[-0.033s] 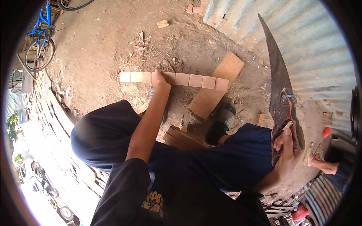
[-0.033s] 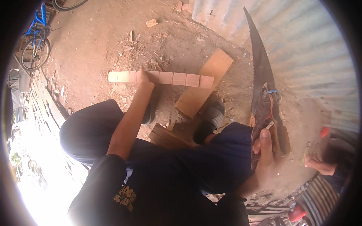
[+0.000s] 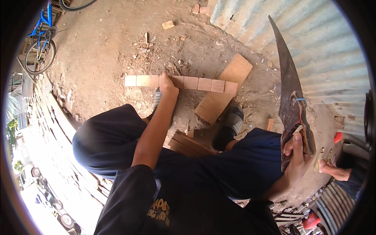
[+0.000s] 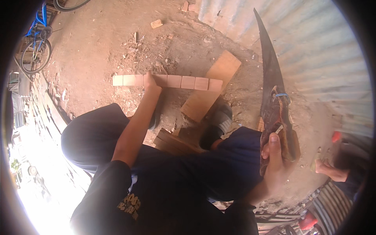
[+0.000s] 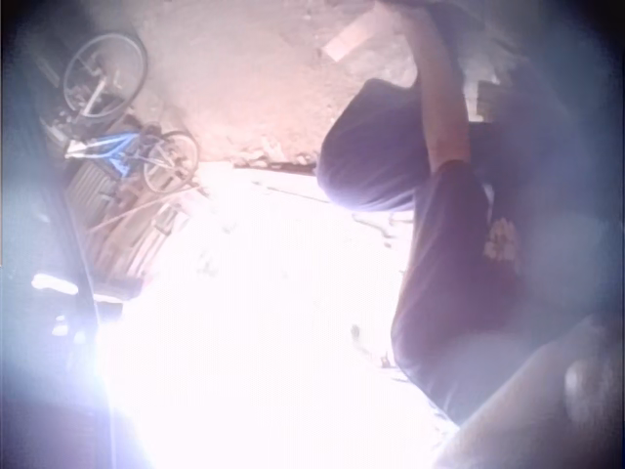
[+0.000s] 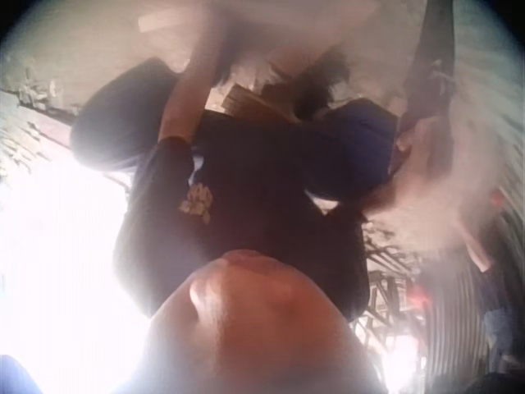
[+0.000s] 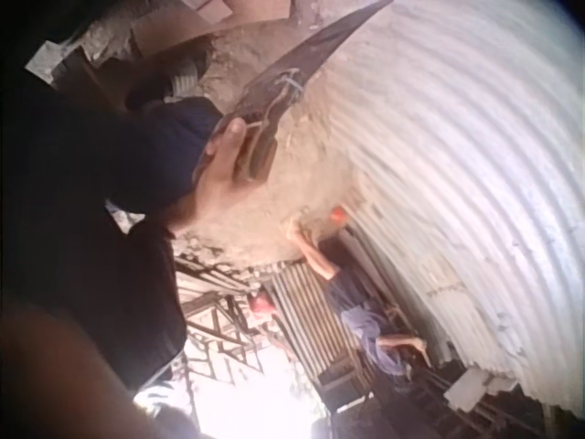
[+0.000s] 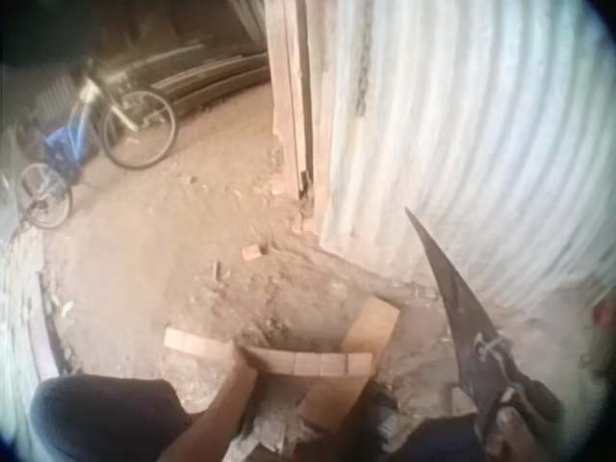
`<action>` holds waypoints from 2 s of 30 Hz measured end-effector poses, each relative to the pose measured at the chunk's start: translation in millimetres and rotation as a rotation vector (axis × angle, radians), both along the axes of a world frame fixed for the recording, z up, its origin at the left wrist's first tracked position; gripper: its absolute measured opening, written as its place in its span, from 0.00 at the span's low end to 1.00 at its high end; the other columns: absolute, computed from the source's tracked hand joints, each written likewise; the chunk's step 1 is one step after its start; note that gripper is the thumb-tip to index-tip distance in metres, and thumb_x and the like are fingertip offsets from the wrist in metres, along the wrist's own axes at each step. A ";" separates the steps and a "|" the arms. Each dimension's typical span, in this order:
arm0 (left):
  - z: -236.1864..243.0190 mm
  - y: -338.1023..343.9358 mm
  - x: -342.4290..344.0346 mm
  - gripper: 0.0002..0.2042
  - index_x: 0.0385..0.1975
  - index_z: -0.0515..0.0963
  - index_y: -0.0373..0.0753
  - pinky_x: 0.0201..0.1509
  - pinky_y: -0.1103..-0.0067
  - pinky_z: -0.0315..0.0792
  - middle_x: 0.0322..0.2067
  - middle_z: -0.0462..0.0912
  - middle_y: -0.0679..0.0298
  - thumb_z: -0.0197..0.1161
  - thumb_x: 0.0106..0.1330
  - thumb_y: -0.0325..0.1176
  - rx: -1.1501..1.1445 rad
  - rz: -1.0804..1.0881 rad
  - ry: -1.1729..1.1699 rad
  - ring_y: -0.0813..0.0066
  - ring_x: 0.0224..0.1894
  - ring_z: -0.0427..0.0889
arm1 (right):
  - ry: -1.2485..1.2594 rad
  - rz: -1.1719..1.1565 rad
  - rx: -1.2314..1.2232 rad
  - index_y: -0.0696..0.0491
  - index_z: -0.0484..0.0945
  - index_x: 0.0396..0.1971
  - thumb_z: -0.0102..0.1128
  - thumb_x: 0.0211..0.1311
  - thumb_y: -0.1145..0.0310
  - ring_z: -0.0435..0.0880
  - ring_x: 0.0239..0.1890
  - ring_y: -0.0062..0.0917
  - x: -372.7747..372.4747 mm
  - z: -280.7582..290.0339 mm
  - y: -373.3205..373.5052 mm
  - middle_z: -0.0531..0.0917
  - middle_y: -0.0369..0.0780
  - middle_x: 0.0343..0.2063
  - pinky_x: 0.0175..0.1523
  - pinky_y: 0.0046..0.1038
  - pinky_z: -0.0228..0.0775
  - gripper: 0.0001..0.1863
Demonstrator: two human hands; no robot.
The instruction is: The person sits cross-legged on the ground and uses a hand saw to cut a wooden plank into smaller pieces. The person holds the wood with one hand and saws with the other, periodically adjusting the wood's position.
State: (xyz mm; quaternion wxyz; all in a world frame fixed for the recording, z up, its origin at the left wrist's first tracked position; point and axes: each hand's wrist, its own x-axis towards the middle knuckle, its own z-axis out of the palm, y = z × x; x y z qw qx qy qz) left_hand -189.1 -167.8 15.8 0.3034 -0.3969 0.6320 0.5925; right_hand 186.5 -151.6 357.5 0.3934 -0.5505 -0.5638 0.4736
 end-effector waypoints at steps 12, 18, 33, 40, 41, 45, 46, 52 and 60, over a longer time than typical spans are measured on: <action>-0.9 6.3 30.1 0.39 0.59 0.68 0.33 0.47 0.49 0.78 0.54 0.74 0.54 0.75 0.50 0.50 0.064 -0.098 -0.134 0.52 0.47 0.80 | -0.117 0.029 0.076 0.60 0.75 0.34 0.61 0.68 0.68 0.67 0.15 0.13 -14.8 0.9 -0.9 0.70 0.32 0.14 0.21 0.17 0.56 0.10; -2.9 -0.8 33.6 0.36 0.59 0.66 0.34 0.53 0.41 0.72 0.53 0.70 0.49 0.68 0.57 0.52 0.173 -0.249 -0.213 0.47 0.50 0.77 | -0.165 0.053 0.100 0.60 0.74 0.32 0.60 0.69 0.68 0.67 0.14 0.13 -11.1 -0.2 -2.7 0.70 0.32 0.14 0.21 0.17 0.56 0.11; -48.6 -55.2 60.9 0.27 0.55 0.70 0.43 0.56 0.51 0.72 0.53 0.74 0.57 0.55 0.66 0.57 0.731 -0.216 -0.065 0.55 0.53 0.76 | -0.158 0.030 0.136 0.64 0.77 0.37 0.60 0.68 0.69 0.67 0.15 0.14 -3.7 -0.9 -6.5 0.71 0.33 0.15 0.21 0.17 0.57 0.11; -19.7 -49.6 100.0 0.36 0.55 0.70 0.43 0.42 0.57 0.78 0.42 0.74 0.58 0.49 0.62 0.72 0.512 -0.250 -0.143 0.63 0.42 0.75 | -0.179 0.002 0.143 0.63 0.77 0.36 0.60 0.68 0.69 0.67 0.15 0.13 -1.9 -0.1 -8.9 0.71 0.33 0.16 0.21 0.17 0.56 0.10; -20.3 -49.7 102.2 0.38 0.56 0.69 0.43 0.41 0.57 0.78 0.43 0.74 0.58 0.48 0.62 0.73 0.462 -0.308 -0.116 0.62 0.42 0.76 | -0.173 0.009 0.135 0.63 0.77 0.35 0.60 0.68 0.70 0.67 0.15 0.13 -2.3 0.2 -9.0 0.71 0.33 0.16 0.21 0.17 0.56 0.10; -20.9 -53.2 110.1 0.44 0.60 0.69 0.39 0.39 0.57 0.78 0.42 0.77 0.54 0.46 0.61 0.76 0.282 -0.605 -0.034 0.57 0.38 0.79 | -0.151 0.029 0.123 0.61 0.75 0.33 0.60 0.68 0.70 0.66 0.15 0.13 -4.0 1.6 -8.3 0.71 0.33 0.15 0.21 0.16 0.56 0.09; -20.6 -54.1 112.4 0.45 0.59 0.70 0.37 0.39 0.57 0.78 0.41 0.78 0.53 0.45 0.61 0.77 0.242 -0.695 -0.018 0.56 0.36 0.81 | -0.144 0.033 0.124 0.61 0.75 0.33 0.60 0.68 0.70 0.66 0.15 0.13 -3.8 1.7 -8.3 0.71 0.33 0.15 0.21 0.16 0.56 0.09; -5.8 -46.0 155.1 0.34 0.43 0.80 0.32 0.38 0.56 0.78 0.28 0.82 0.46 0.58 0.63 0.64 -0.267 -1.545 0.791 0.42 0.30 0.84 | -0.126 -0.007 0.118 0.60 0.74 0.32 0.61 0.68 0.69 0.66 0.15 0.12 -8.3 2.0 -10.5 0.70 0.32 0.14 0.20 0.16 0.55 0.10; 27.3 -2.0 126.3 0.28 0.50 0.76 0.39 0.59 0.54 0.67 0.46 0.82 0.50 0.63 0.63 0.58 -0.356 -1.667 1.680 0.50 0.52 0.80 | -0.164 0.039 0.111 0.61 0.75 0.34 0.61 0.69 0.68 0.66 0.15 0.13 -7.7 6.3 -10.5 0.70 0.32 0.14 0.20 0.16 0.55 0.10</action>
